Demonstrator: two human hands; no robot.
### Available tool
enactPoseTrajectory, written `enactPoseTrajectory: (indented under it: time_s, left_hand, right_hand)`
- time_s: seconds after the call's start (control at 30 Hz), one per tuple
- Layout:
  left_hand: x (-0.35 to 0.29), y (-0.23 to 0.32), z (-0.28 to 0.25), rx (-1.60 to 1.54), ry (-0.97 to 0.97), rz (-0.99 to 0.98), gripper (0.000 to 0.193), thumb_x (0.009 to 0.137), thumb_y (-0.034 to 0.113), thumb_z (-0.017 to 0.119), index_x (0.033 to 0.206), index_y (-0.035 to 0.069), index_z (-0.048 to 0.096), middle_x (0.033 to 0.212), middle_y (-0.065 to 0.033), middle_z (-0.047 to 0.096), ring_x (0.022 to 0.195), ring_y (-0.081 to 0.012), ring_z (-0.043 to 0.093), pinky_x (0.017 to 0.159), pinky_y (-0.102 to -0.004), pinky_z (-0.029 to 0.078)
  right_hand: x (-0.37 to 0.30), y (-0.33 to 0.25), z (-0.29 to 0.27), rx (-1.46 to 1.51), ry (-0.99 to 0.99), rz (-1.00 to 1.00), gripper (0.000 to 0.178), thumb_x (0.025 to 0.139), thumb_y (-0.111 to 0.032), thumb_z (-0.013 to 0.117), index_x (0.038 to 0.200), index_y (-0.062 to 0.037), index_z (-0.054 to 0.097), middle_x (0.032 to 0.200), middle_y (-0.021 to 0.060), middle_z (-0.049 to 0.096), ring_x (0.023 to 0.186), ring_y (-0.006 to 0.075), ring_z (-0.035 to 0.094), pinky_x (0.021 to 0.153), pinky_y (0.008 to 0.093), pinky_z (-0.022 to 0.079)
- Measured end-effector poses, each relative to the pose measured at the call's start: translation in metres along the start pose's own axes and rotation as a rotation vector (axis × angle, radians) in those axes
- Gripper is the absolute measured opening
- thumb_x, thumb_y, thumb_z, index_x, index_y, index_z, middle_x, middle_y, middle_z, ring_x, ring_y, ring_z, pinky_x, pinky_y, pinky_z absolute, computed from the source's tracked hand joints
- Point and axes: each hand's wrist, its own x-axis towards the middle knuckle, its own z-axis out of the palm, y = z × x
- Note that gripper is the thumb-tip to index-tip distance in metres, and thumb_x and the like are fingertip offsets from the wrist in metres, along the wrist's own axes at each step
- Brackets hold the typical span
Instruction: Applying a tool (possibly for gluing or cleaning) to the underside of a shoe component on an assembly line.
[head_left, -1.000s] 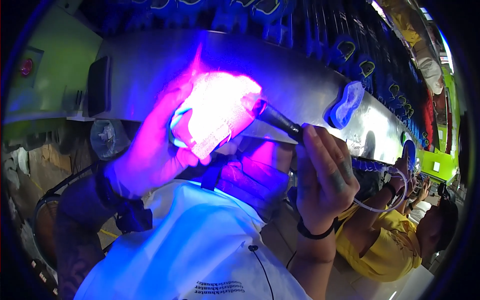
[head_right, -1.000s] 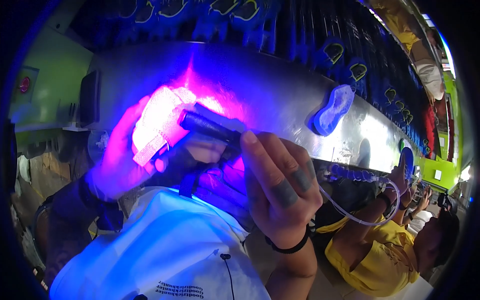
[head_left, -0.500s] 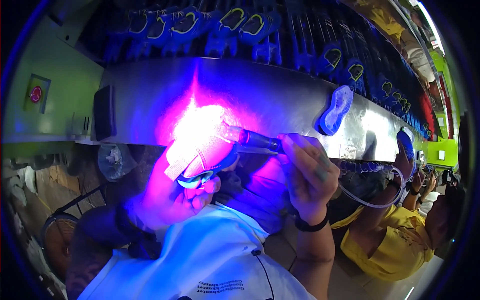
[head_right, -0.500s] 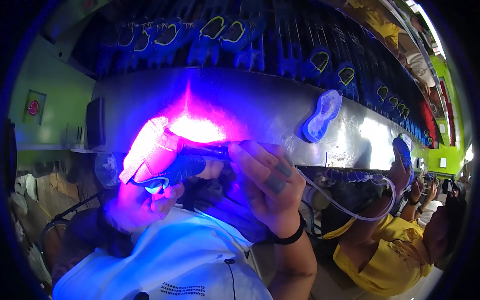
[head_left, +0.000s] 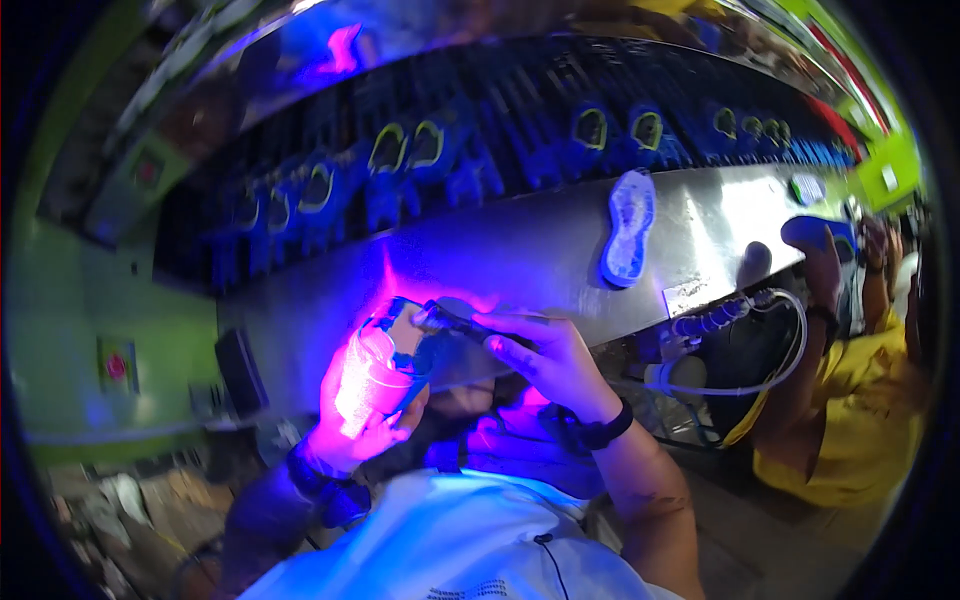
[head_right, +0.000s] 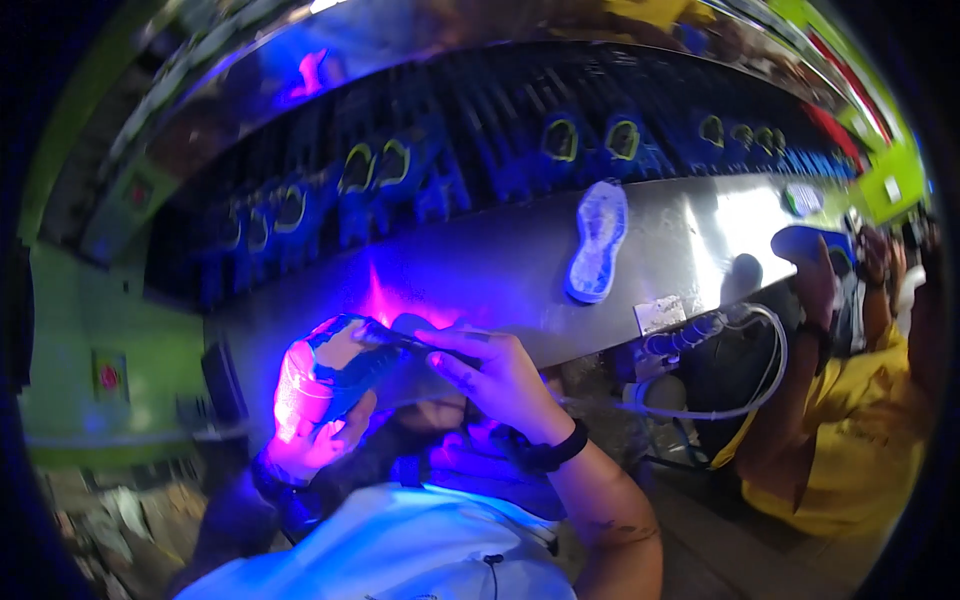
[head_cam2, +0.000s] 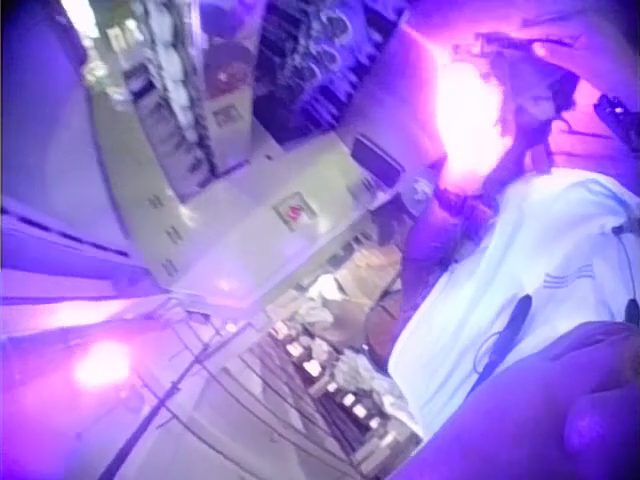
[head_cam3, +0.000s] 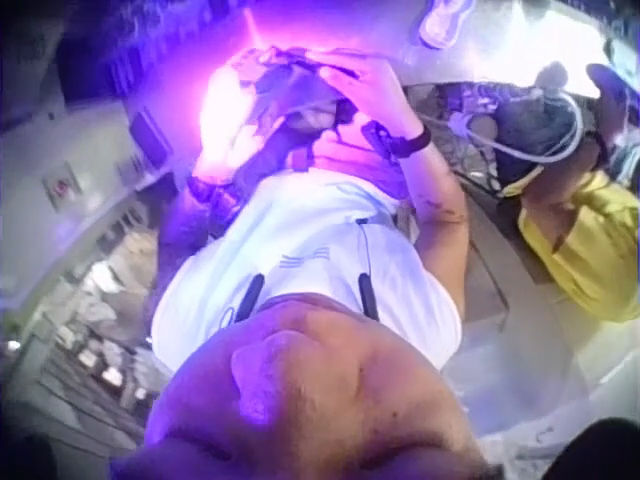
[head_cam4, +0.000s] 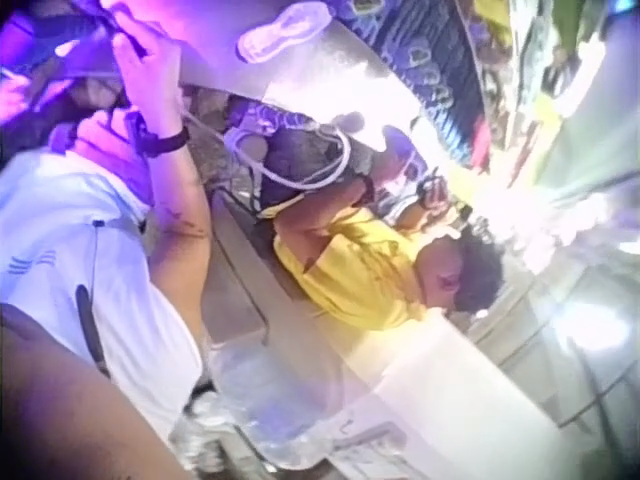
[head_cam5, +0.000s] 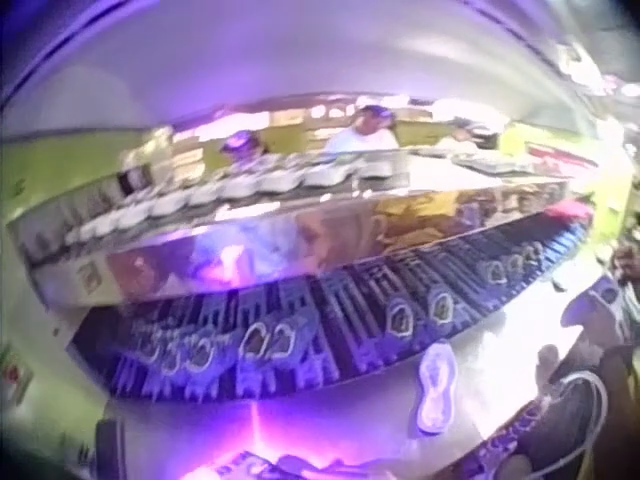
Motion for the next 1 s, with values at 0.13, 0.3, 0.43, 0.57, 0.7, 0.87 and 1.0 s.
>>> enactPoseTrajectory:
  time_s: [0.13,0.3,0.43,0.57,0.7,0.87,1.0]
  left_hand:
    - [0.058,0.065,0.059,0.378,-0.114,0.259,0.054,0.101,0.027,0.054,0.149,0.007,0.039,0.121,-0.0182,0.062,0.103,-0.0298,0.067,0.079,-0.0408,0.058]
    - [0.203,0.124,0.146,1.260,-0.120,0.698,0.085,0.085,0.012,0.075,0.156,0.006,0.029,0.126,-0.0159,0.062,0.110,-0.0229,0.064,0.093,-0.0368,0.053]
    - [0.305,0.124,0.217,1.884,0.197,1.128,0.071,0.084,0.033,0.078,0.139,-0.001,0.048,0.117,-0.0245,0.065,0.107,-0.0365,0.066,0.092,-0.0420,0.053]
    - [0.376,0.109,0.205,2.103,0.225,1.191,0.064,0.086,0.046,0.074,0.126,-0.002,0.057,0.111,-0.0297,0.064,0.105,-0.0440,0.064,0.092,-0.0472,0.053]
    - [0.380,0.127,0.208,2.123,0.288,1.160,0.063,0.090,0.054,0.064,0.127,0.003,0.060,0.113,-0.0261,0.065,0.107,-0.0448,0.064,0.089,-0.0474,0.054]
    - [0.320,0.190,0.183,2.558,0.488,0.930,0.077,0.085,0.053,0.069,0.145,0.008,0.049,0.133,-0.0274,0.059,0.120,-0.0411,0.061,0.106,-0.0645,0.039]
    - [0.311,0.179,0.162,2.631,0.536,0.795,0.077,0.078,0.046,0.076,0.140,0.008,0.052,0.126,-0.0249,0.062,0.121,-0.0408,0.059,0.108,-0.0632,0.035]
  right_hand:
    - [0.000,0.049,-0.028,0.055,0.369,0.058,0.032,0.098,-0.014,0.067,0.127,-0.0011,0.068,0.105,0.0056,0.071,0.093,0.0110,0.064,0.084,0.0280,0.051]
    - [-0.005,0.061,-0.037,0.308,0.598,0.115,0.037,0.101,-0.019,0.063,0.134,-0.0015,0.062,0.103,0.0033,0.066,0.087,0.0095,0.061,0.077,0.0257,0.050]
    - [-0.005,0.061,-0.037,0.194,0.628,0.098,0.037,0.100,-0.017,0.064,0.133,-0.0005,0.062,0.103,0.0051,0.066,0.091,0.0103,0.061,0.081,0.0265,0.050]
    - [0.007,0.068,-0.033,0.217,0.618,0.090,0.036,0.099,-0.009,0.064,0.133,0.0031,0.061,0.109,0.0054,0.067,0.097,0.0099,0.061,0.086,0.0255,0.049]
    - [0.001,0.058,-0.035,0.268,0.653,0.129,0.034,0.100,-0.013,0.064,0.131,0.0020,0.063,0.101,0.0061,0.066,0.091,0.0113,0.064,0.081,0.0264,0.051]
    - [-0.004,0.064,-0.041,0.300,0.612,0.150,0.035,0.100,-0.012,0.063,0.132,0.0006,0.062,0.097,0.0057,0.064,0.082,0.0101,0.064,0.074,0.0252,0.051]
    - [-0.002,0.059,-0.038,0.260,0.609,0.130,0.036,0.100,-0.013,0.063,0.133,0.0000,0.061,0.097,0.0058,0.064,0.081,0.0110,0.064,0.073,0.0255,0.051]
